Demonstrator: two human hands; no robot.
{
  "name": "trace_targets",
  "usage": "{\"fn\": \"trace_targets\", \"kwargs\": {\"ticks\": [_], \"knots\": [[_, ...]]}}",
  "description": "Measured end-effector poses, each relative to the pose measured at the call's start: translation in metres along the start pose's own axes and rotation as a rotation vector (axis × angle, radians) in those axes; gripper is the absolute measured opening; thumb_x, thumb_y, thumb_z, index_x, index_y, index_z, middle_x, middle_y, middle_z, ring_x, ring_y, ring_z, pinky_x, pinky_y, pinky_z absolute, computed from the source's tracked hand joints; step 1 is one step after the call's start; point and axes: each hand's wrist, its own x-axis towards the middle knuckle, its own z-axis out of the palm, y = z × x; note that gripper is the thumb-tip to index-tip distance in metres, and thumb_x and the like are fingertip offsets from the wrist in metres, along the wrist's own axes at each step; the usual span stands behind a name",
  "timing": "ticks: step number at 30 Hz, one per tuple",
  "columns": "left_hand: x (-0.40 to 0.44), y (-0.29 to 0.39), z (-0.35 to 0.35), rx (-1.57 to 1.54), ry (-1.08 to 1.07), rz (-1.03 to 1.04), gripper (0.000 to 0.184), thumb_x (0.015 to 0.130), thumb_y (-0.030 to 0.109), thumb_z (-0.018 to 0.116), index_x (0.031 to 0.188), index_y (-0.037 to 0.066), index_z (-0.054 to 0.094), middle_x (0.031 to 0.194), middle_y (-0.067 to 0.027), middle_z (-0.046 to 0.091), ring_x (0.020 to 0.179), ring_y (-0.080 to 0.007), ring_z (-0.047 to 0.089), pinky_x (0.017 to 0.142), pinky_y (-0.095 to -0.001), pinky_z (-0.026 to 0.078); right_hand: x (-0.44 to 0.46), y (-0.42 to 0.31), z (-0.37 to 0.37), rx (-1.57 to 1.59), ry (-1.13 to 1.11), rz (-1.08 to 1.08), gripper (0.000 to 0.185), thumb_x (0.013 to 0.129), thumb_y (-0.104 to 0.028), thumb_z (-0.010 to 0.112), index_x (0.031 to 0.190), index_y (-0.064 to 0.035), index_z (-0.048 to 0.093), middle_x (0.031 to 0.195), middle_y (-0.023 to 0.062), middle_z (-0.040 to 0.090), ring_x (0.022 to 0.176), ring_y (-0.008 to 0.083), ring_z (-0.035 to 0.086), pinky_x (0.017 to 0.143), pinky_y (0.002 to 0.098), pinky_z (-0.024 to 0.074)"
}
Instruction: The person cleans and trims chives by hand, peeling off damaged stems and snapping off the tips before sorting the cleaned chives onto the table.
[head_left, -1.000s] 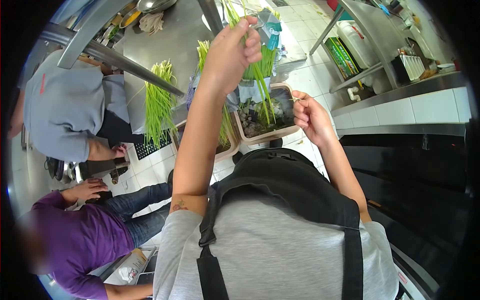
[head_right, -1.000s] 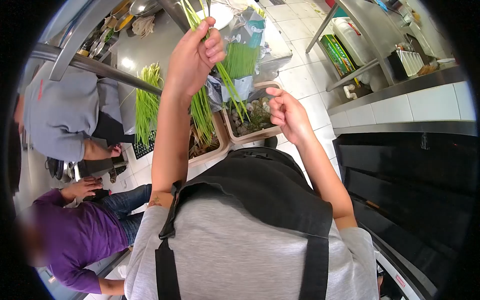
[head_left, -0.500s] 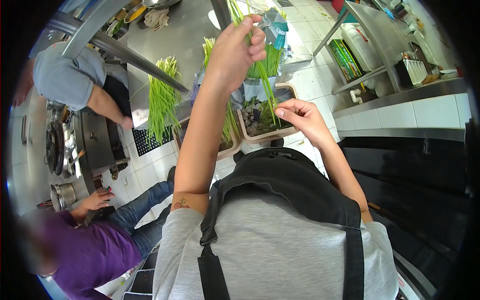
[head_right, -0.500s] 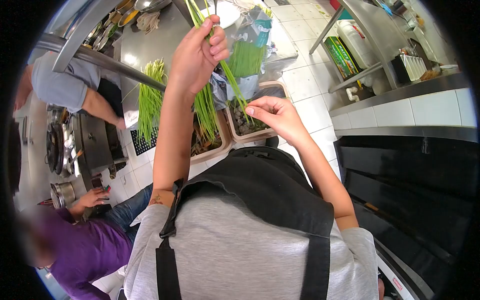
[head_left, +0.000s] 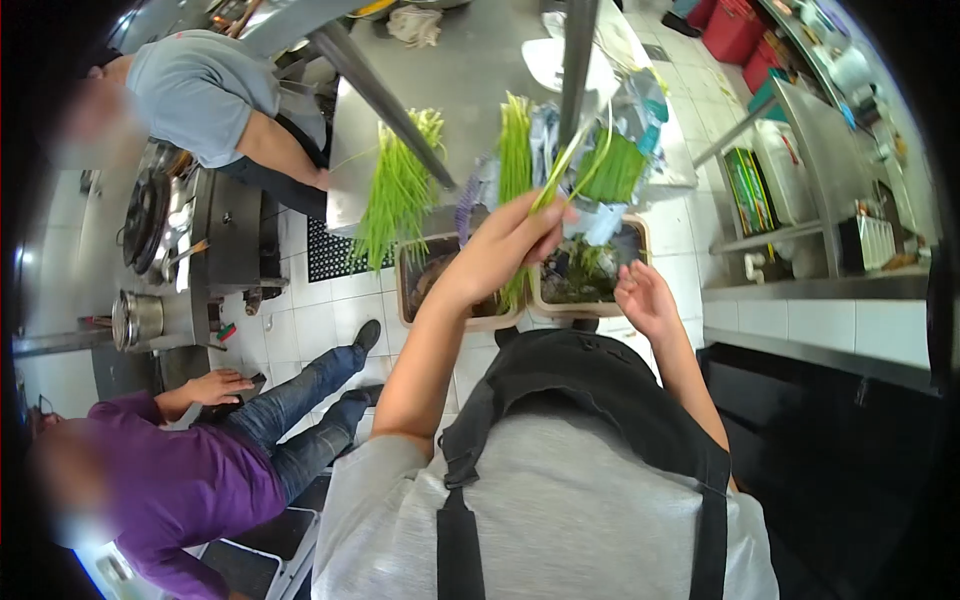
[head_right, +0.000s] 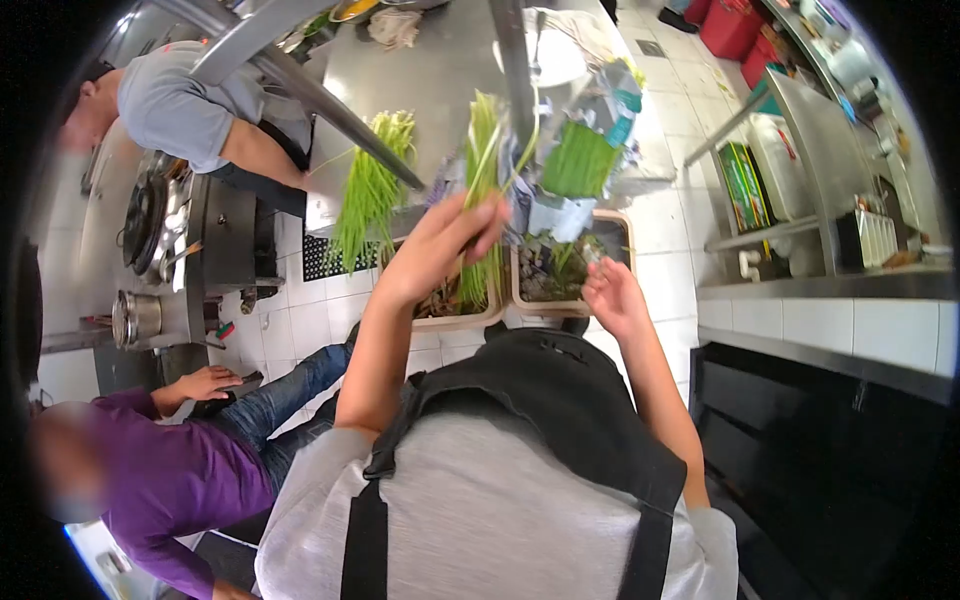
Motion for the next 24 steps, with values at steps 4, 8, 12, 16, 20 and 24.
{"fn": "trace_targets", "kwargs": {"ticks": [4,8,12,16,20,24], "knots": [[-0.063,-0.023,-0.073,0.016,0.373,0.006,0.026,0.095,0.028,0.045,0.102,0.005,0.056,0.063,0.0039,0.042,0.055,-0.0055,0.038,0.049,-0.0203,0.031,0.015,-0.012,-0.045,-0.049,0.030,-0.041,0.018,0.082,-0.004,0.052,0.101,-0.0060,0.050,0.074,0.0040,0.054,0.057,0.0109,0.043,0.055,0.0244,0.0391],[-0.083,-0.029,-0.167,0.039,0.892,0.164,0.025,0.093,0.025,0.048,0.102,0.004,0.056,0.060,0.0022,0.042,0.048,-0.0070,0.038,0.044,-0.0218,0.031,0.025,-0.022,-0.058,-0.146,0.065,-0.016,0.023,0.083,-0.005,0.048,0.106,-0.0061,0.050,0.073,0.0024,0.054,0.055,0.0105,0.041,0.054,0.0240,0.0384],[-0.016,-0.063,-0.253,0.365,1.035,0.028,0.025,0.092,0.025,0.048,0.102,0.005,0.060,0.063,-0.0001,0.048,0.050,-0.0075,0.043,0.043,-0.0232,0.036,0.064,-0.026,-0.064,-0.391,0.098,0.013,0.036,0.084,-0.006,0.046,0.120,-0.0053,0.048,0.089,0.0077,0.060,0.070,0.0160,0.054,0.066,0.0273,0.0446],[0.054,-0.091,-0.275,1.029,1.012,-0.068,0.030,0.087,0.023,0.048,0.101,0.002,0.064,0.080,-0.0197,0.063,0.081,-0.0327,0.062,0.075,-0.0437,0.049,0.079,-0.016,-0.032,-1.300,0.289,-0.068,0.049,0.085,-0.011,0.050,0.133,-0.0049,0.041,0.127,0.0148,0.052,0.117,0.0241,0.049,0.095,0.0318,0.0384],[0.080,-0.121,-0.271,1.406,1.062,-0.263,0.035,0.085,0.028,0.052,0.099,-0.003,0.063,0.104,-0.0268,0.057,0.104,-0.0387,0.052,0.090,-0.0447,0.041,0.113,-0.034,-0.075,-1.724,0.197,-0.235,0.047,0.086,-0.015,0.051,0.132,-0.0066,0.045,0.131,0.0130,0.049,0.125,0.0255,0.040,0.099,0.0286,0.0304],[0.077,-0.124,-0.258,1.445,1.150,-0.326,0.041,0.082,0.035,0.059,0.101,-0.001,0.062,0.107,-0.0250,0.055,0.108,-0.0371,0.048,0.091,-0.0418,0.039,0.060,-0.033,-0.054,-1.369,0.194,-0.146,0.040,0.086,-0.018,0.052,0.124,-0.0063,0.054,0.128,0.0130,0.051,0.120,0.0228,0.045,0.097,0.0323,0.0335]]}}
